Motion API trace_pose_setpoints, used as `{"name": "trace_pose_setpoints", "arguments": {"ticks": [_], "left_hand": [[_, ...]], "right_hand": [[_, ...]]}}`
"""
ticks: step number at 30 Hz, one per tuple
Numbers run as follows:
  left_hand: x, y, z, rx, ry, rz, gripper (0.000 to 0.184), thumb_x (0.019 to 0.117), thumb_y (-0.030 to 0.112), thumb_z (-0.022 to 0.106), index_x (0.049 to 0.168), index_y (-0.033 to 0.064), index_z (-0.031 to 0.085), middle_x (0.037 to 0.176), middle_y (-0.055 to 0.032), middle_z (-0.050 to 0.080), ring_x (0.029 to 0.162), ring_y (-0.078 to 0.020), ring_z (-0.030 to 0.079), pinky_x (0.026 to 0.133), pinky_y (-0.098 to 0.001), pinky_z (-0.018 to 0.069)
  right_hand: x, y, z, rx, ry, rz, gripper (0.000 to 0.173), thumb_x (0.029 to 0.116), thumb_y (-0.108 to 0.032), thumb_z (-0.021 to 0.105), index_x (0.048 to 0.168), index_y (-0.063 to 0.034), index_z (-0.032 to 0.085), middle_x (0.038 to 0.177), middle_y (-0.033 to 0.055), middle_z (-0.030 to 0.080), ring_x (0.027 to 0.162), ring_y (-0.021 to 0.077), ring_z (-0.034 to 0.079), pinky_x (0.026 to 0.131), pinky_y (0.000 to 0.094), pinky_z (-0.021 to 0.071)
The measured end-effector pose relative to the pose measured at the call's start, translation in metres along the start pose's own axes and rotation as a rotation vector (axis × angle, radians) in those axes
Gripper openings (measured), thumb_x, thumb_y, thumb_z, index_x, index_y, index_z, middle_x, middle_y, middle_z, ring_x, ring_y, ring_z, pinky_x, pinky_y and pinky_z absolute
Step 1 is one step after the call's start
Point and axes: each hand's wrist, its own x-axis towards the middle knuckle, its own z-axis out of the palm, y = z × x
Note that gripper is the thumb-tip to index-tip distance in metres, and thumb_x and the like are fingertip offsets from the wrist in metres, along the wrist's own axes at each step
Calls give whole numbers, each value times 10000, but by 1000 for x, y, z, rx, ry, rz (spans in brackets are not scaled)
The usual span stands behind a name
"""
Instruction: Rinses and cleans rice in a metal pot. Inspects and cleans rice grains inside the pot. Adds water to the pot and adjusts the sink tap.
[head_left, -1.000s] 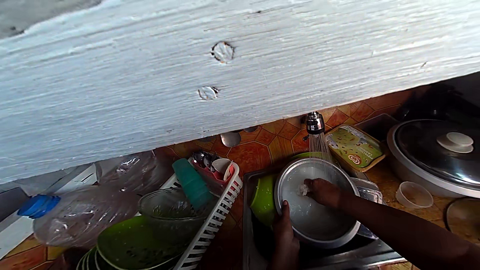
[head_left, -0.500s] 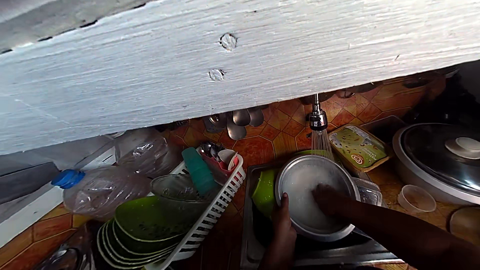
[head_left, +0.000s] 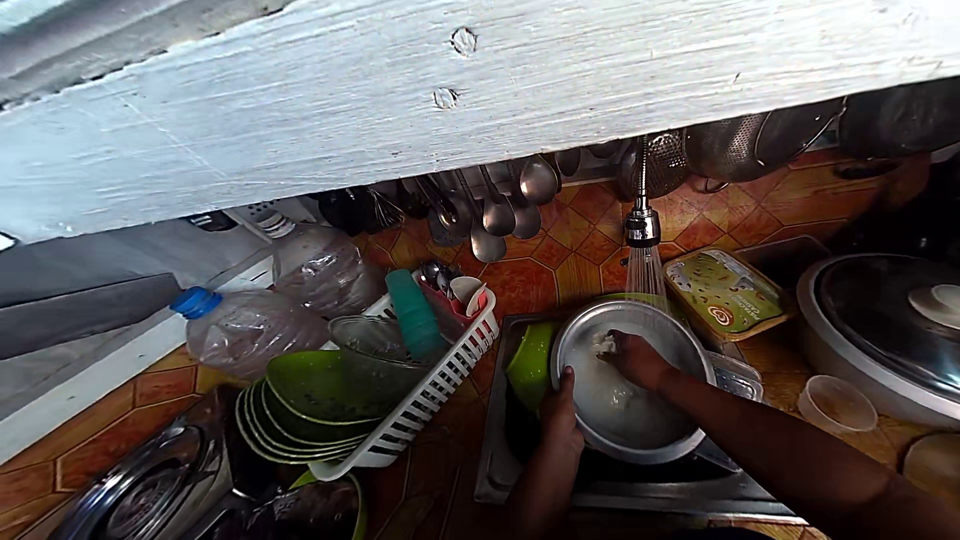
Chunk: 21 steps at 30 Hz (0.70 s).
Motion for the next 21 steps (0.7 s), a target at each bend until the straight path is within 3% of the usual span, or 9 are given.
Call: {"name": "trace_pose_setpoints", "arguments": {"ticks": [2, 3, 6, 8, 12, 15, 17, 21], "left_hand": [[2, -1, 0, 20, 1, -3, 494, 1046, 327, 593, 1402, -8, 525, 1291, -245, 626, 1184, -342, 631, 992, -522, 523], [3, -1, 0, 25, 0, -7, 499, 1046, 337, 591, 1405, -3, 524, 1294, -243, 626, 1187, -343, 632, 991, -526, 525], [5, -4, 0, -9, -5, -3, 498, 1044, 348, 591, 1401, 5, 532, 1286, -234, 639, 1174, -339, 648, 986, -524, 540], [3, -6, -1, -51, -14, 17, 486, 1047, 346, 584, 1390, 3, 542, 1269, -228, 650, 1161, -330, 655, 978, -516, 544], [1, -9, -3, -123, -7, 67, 451, 1087, 335, 499, 1353, -26, 548, 1263, -230, 642, 1153, -314, 650, 979, -498, 540], [1, -11, -1, -126, 35, 61, 446, 1085, 332, 506, 1343, -29, 545, 1255, -236, 638, 1146, -321, 649, 967, -501, 543], [1, -10, 1, -125, 55, 53, 447, 1084, 336, 508, 1343, -26, 547, 1257, -237, 636, 1146, -322, 647, 964, -506, 541], [2, -10, 2, -121, 60, 41, 456, 1083, 345, 509, 1339, -30, 552, 1265, -242, 633, 1156, -336, 640, 968, -520, 534]], "right_hand": [[-2, -3, 1, -237, -11, -80, 531, 1061, -408, 546, 1320, 53, 597, 1268, 288, 644, 1262, 427, 594, 1079, 565, 442], [-1, 0, 5, -311, -29, -139, 537, 1044, -414, 573, 1302, 54, 623, 1296, 301, 626, 1292, 451, 560, 1090, 599, 418], [-3, 9, 18, -398, -163, -273, 574, 930, -322, 746, 1408, -46, 585, 1520, 304, 433, 1456, 522, 322, 1108, 769, 267], [-7, 13, 24, -406, -227, -325, 625, 900, -215, 772, 1482, -153, 553, 1650, 241, 296, 1534, 515, 177, 1120, 809, 194], [-22, 7, 12, -542, -386, -265, 647, 971, -202, 646, 1577, -137, 427, 1690, 216, 222, 1533, 517, 188, 1145, 792, 164], [-19, 24, 6, -665, -466, -208, 557, 1029, -183, 517, 1568, -75, 424, 1662, 242, 280, 1513, 503, 263, 1160, 753, 196], [-20, 25, -7, -729, -509, -178, 472, 1006, -172, 590, 1446, -8, 542, 1539, 269, 447, 1414, 502, 408, 1120, 725, 306], [-29, 15, -64, -639, -525, -184, 316, 1033, -224, 606, 1267, -37, 706, 1295, 256, 656, 1271, 452, 577, 1071, 673, 408]]}}
